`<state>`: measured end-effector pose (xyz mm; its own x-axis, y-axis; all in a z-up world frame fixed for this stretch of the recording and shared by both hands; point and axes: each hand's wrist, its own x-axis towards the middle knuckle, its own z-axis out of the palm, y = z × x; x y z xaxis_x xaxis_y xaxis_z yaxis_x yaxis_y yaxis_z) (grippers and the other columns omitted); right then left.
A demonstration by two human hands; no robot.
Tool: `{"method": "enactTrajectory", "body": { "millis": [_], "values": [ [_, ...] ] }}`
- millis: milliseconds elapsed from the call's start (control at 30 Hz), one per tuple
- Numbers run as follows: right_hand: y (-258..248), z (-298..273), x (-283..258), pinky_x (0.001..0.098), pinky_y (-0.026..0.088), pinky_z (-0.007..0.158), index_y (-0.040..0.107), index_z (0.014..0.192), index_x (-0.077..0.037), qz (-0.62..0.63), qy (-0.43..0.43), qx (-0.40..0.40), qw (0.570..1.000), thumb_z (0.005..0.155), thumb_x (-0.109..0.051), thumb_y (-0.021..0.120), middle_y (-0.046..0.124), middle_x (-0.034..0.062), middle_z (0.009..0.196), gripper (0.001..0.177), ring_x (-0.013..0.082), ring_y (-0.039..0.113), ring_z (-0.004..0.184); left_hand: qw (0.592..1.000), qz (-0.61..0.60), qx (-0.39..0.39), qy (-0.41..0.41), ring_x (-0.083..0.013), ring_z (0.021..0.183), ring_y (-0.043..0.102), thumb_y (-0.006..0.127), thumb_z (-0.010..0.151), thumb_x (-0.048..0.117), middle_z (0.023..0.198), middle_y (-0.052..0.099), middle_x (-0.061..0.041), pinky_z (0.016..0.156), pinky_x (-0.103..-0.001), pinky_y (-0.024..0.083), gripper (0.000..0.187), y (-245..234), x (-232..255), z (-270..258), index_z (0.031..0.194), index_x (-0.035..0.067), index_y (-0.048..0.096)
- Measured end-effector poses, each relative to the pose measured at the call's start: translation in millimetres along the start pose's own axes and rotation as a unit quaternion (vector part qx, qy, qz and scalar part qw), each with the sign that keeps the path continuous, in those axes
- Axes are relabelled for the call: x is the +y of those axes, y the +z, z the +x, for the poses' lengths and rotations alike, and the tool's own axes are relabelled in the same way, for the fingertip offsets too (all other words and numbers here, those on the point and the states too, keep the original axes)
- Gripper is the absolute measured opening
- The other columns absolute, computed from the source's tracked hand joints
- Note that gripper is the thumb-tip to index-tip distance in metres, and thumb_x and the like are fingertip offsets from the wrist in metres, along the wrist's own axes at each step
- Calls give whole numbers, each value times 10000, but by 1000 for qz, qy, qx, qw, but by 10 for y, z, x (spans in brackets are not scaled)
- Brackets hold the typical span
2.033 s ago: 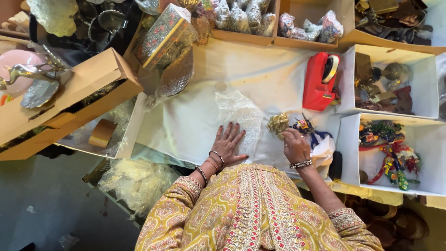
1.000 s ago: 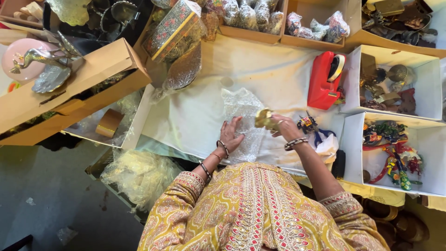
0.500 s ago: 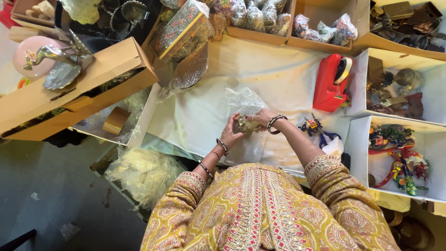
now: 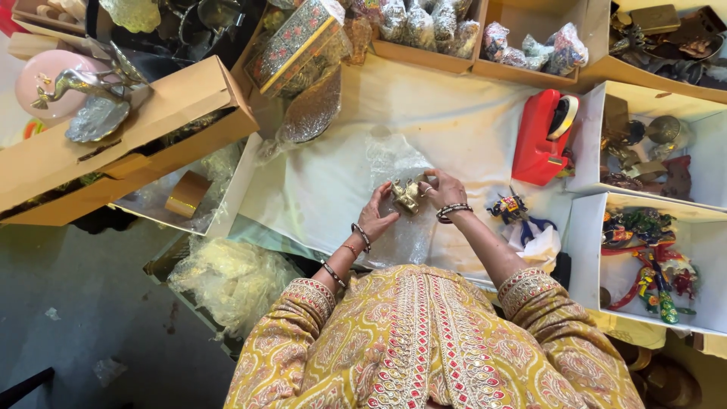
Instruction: The person wraps small decorative figurines in bubble wrap and secures them with tape. They handle the items one at a time, folding the wrap around each object and using a tape dispenser to seal the package before placing it in a box.
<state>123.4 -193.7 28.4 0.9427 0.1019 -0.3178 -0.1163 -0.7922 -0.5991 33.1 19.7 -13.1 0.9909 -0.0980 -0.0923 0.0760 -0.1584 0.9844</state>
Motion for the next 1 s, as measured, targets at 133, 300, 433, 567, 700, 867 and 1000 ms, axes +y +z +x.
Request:
{"method": "enactTrajectory", "body": {
  "millis": [133,300,433,567,700,867,1000],
  "values": [
    [4,16,-5,353,562,855,679,1286,-154,27,-15,11,999,869,-319,762,787,65,1010,456,212,755,940,1000,7,-6,1,-280,1418,508,763,786,135,1495,552,-159,1191,-390,401,888,-14,-15,13,1572,167,351],
    [-113,-95,-430,393,528,984,545,1458,-169,-101,-12,-70,992,765,-578,798,711,91,1257,844,261,678,1154,999,-41,-16,-7,-275,1403,523,750,793,114,1482,552,-181,1187,-389,405,872,-27,-195,75,1568,164,354],
    [-102,-244,-585,451,460,1046,345,1562,-170,-186,-2,-106,977,616,-696,856,476,127,1491,1197,317,527,1319,998,-65,-22,1,-270,1449,485,687,813,54,1515,528,-190,1203,-383,384,843,-6,-355,78,1580,150,351],
    [-52,-234,-552,445,464,1079,285,1599,-148,-223,-19,-102,969,578,-657,861,441,125,1532,1278,304,520,1362,1000,4,-7,21,-298,1395,566,660,751,9,1466,592,-184,1176,-376,438,866,-19,-125,29,1560,140,382],
    [-65,-161,-428,424,466,1084,315,1579,-126,-173,-19,-87,981,589,-594,868,461,132,1515,1227,310,532,1343,964,244,-7,105,-377,1295,608,670,676,-19,1401,613,-178,1155,-414,466,1038,18,65,-93,1623,143,278],
    [-51,-266,-412,401,490,1069,313,1576,-110,-164,-36,-90,982,570,-556,876,496,129,1479,1236,303,568,1297,960,240,45,136,-403,1380,491,689,658,-19,1551,455,-218,1178,-443,401,1117,39,63,-126,1629,106,152],
    [28,-391,-455,403,505,1049,326,1569,-96,-184,-74,-93,976,606,-547,880,515,147,1446,1199,305,581,1284,960,227,58,151,-424,1455,353,775,671,36,1604,330,-220,1212,-457,320,1147,41,32,-126,1610,78,118]
  ]
}}
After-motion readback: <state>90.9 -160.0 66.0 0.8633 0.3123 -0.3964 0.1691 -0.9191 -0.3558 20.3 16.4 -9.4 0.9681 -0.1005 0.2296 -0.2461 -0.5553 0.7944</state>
